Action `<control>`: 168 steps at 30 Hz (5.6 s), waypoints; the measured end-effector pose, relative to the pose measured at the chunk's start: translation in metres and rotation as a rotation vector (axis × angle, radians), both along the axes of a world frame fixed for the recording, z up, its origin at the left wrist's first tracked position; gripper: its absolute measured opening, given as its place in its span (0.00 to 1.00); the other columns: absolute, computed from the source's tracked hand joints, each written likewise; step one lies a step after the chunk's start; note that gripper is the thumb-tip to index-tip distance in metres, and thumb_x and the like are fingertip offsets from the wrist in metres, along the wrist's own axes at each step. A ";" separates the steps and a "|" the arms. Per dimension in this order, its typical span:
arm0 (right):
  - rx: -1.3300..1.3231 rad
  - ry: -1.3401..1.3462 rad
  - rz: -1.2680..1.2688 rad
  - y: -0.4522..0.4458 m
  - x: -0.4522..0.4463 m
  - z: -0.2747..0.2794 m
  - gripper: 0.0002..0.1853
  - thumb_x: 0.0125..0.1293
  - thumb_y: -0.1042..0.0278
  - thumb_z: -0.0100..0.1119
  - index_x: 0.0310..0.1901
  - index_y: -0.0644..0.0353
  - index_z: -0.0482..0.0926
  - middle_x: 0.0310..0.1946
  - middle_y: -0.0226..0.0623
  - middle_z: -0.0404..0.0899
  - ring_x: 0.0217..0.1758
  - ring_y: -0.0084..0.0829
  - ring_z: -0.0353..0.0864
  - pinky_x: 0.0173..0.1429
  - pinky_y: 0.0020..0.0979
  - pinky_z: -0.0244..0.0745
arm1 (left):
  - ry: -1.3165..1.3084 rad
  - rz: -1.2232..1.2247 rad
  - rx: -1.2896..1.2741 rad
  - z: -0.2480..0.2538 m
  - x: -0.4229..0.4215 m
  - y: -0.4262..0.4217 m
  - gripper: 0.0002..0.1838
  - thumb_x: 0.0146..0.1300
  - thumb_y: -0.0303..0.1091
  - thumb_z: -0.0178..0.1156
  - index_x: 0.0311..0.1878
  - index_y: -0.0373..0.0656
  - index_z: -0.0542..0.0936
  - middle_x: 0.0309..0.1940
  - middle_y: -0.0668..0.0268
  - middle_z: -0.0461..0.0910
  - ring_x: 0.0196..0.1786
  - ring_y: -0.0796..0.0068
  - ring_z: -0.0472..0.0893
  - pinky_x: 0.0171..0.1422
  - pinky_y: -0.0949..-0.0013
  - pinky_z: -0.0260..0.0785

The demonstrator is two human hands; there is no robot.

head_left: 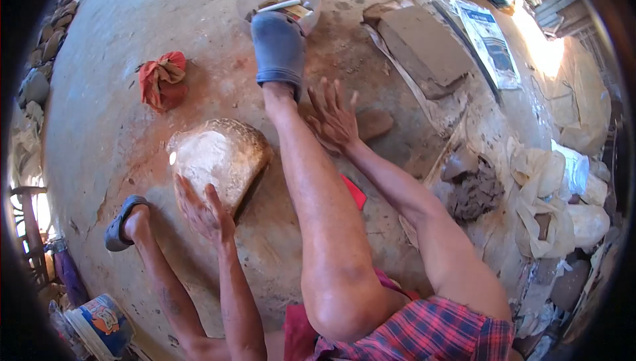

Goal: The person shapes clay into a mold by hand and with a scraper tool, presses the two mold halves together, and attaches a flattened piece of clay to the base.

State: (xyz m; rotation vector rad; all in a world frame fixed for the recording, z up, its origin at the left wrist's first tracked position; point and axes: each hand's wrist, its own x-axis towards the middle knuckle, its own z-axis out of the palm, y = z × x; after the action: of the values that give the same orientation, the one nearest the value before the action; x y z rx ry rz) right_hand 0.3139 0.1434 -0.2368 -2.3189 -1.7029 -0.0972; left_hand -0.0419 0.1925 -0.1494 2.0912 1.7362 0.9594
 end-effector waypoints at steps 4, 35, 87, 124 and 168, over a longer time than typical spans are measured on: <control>0.257 -0.241 -0.086 0.006 0.019 0.059 0.47 0.74 0.25 0.45 0.87 0.40 0.50 0.90 0.40 0.38 0.91 0.56 0.35 0.78 0.86 0.35 | -0.085 -0.021 -0.040 -0.004 -0.001 0.001 0.45 0.78 0.64 0.49 0.83 0.34 0.61 0.82 0.47 0.63 0.85 0.48 0.60 0.88 0.49 0.46; 0.110 -0.043 -0.201 0.003 0.045 0.022 0.55 0.66 0.12 0.40 0.88 0.32 0.45 0.90 0.41 0.36 0.90 0.62 0.31 0.77 0.87 0.30 | 0.036 -0.042 0.015 -0.009 0.001 0.007 0.45 0.80 0.64 0.47 0.83 0.33 0.61 0.82 0.46 0.63 0.84 0.47 0.60 0.88 0.48 0.45; -0.172 0.114 -0.660 -0.066 0.081 0.061 0.33 0.70 0.39 0.66 0.56 0.66 0.86 0.52 0.55 0.87 0.62 0.58 0.83 0.67 0.54 0.78 | 0.108 0.121 -0.031 0.002 0.003 -0.001 0.41 0.75 0.60 0.58 0.83 0.46 0.65 0.81 0.54 0.68 0.84 0.46 0.62 0.87 0.45 0.47; 0.220 1.006 0.276 -0.162 -0.194 0.208 0.25 0.65 0.58 0.79 0.58 0.63 0.84 0.47 0.38 0.89 0.53 0.32 0.87 0.54 0.36 0.83 | -2.318 -0.659 -1.097 0.066 -0.035 -0.201 0.58 0.66 0.85 0.45 0.88 0.54 0.54 0.85 0.60 0.58 0.84 0.56 0.64 0.85 0.33 0.55; 0.206 0.588 0.636 0.013 -0.094 0.030 0.53 0.49 0.64 0.85 0.79 0.40 0.70 0.78 0.49 0.69 0.76 0.48 0.75 0.74 0.42 0.80 | -0.020 -0.083 0.027 -0.032 -0.056 -0.076 0.52 0.49 0.35 0.84 0.79 0.65 0.72 0.83 0.55 0.63 0.84 0.34 0.58 0.85 0.46 0.63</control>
State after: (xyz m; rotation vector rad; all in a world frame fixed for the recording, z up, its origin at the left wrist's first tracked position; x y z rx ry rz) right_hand 0.2200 0.1565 -0.2064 -1.3746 -1.8797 0.4575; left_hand -0.0982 0.1166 -0.1809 2.1449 1.6214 0.9823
